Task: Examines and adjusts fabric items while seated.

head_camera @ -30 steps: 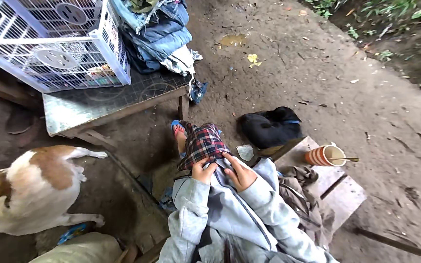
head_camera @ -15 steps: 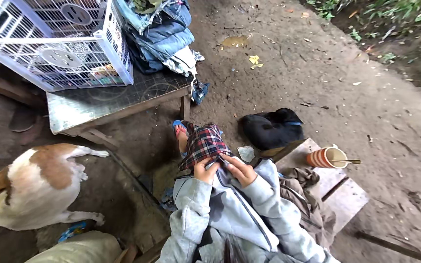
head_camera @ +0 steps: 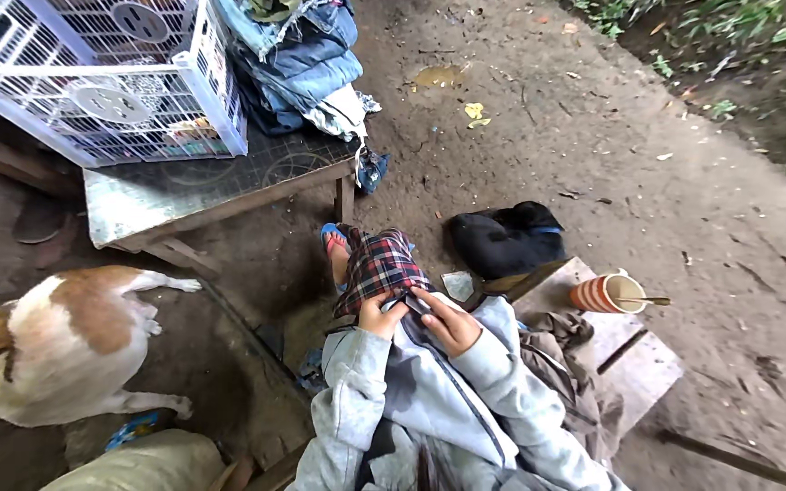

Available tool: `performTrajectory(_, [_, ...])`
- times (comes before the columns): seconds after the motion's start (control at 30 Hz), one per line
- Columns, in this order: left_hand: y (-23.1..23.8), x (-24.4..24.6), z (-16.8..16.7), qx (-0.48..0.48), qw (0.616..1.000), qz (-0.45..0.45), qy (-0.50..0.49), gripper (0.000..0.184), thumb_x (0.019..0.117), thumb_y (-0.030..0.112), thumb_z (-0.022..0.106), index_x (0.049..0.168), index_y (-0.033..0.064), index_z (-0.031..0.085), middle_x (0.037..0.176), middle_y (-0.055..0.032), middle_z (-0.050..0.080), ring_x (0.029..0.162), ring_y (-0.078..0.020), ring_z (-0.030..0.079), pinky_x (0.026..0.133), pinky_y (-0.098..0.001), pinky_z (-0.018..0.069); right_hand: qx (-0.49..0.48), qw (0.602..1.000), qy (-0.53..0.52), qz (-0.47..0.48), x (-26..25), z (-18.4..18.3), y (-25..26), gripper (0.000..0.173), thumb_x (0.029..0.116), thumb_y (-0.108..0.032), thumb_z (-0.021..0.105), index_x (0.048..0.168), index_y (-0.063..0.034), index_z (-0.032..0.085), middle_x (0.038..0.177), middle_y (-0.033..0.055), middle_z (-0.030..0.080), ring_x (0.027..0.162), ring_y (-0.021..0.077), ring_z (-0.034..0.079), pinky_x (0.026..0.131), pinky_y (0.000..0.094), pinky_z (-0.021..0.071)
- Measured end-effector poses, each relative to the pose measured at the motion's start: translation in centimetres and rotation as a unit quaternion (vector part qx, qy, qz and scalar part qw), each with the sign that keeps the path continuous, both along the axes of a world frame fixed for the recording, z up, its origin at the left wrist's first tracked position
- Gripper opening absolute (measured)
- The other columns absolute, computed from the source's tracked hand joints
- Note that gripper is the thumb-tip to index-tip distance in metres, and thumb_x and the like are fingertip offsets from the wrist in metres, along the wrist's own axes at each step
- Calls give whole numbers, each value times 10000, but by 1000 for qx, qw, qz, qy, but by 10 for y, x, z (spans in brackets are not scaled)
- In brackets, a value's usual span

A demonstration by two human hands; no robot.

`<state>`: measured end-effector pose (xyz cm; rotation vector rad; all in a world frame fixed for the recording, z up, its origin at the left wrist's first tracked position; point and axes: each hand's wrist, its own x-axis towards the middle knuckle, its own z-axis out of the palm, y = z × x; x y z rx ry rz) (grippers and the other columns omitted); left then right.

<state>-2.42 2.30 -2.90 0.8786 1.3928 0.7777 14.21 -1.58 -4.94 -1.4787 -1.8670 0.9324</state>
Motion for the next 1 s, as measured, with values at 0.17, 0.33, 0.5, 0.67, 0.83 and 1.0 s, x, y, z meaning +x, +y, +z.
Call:
performTrajectory(0.17, [0,1,4,-25,998,27,-42,142,868,-107,659,1009,-106,675,881,-62,705,799,-3,640,802,-204,535,-18,997,-73,-24,-2,6,-7,504,1046,-294,506,1486,-48,523,1069,253,722,714,425,713,635,599,564])
performTrajectory(0.33, [-1,2,4,-37,998,27,-45,154,858,-104,673,1011,-99,675,866,-57,705,784,-14,649,790,-210,544,-12,996,-80,-42,-7,6,-4,503,1035,-265,535,1477,-25,524,1083,257,721,720,432,717,637,597,567])
performTrajectory(0.5, [-1,2,2,-37,998,30,-43,145,849,-97,680,994,-84,686,844,-47,710,766,-14,656,775,-213,553,-20,996,-70,-51,-10,5,-1,519,1021,-266,568,1467,-6,516,1074,233,732,749,415,725,664,592,573])
performTrajectory(0.67, [0,2,1,-42,997,39,-50,139,850,-106,677,989,-92,676,827,-48,703,752,-23,652,764,-216,552,-28,995,-67,-62,-7,6,-4,523,1004,-259,600,1454,-3,527,993,221,739,730,412,717,659,595,568])
performTrajectory(0.83, [0,2,1,-39,997,38,-56,145,850,-109,669,993,-90,673,835,-47,704,758,-25,657,765,-220,557,5,1000,-1,-18,-4,-3,3,410,1039,-213,533,1393,-19,606,1212,231,704,933,390,737,793,560,585])
performTrajectory(1.0, [-2,0,-3,-5,999,23,-36,185,844,-86,705,1028,-101,689,931,-85,720,855,-19,656,847,-212,538,-79,971,225,-1,4,-9,10,423,1035,-169,432,1336,88,583,795,-28,608,616,-43,465,603,157,419])
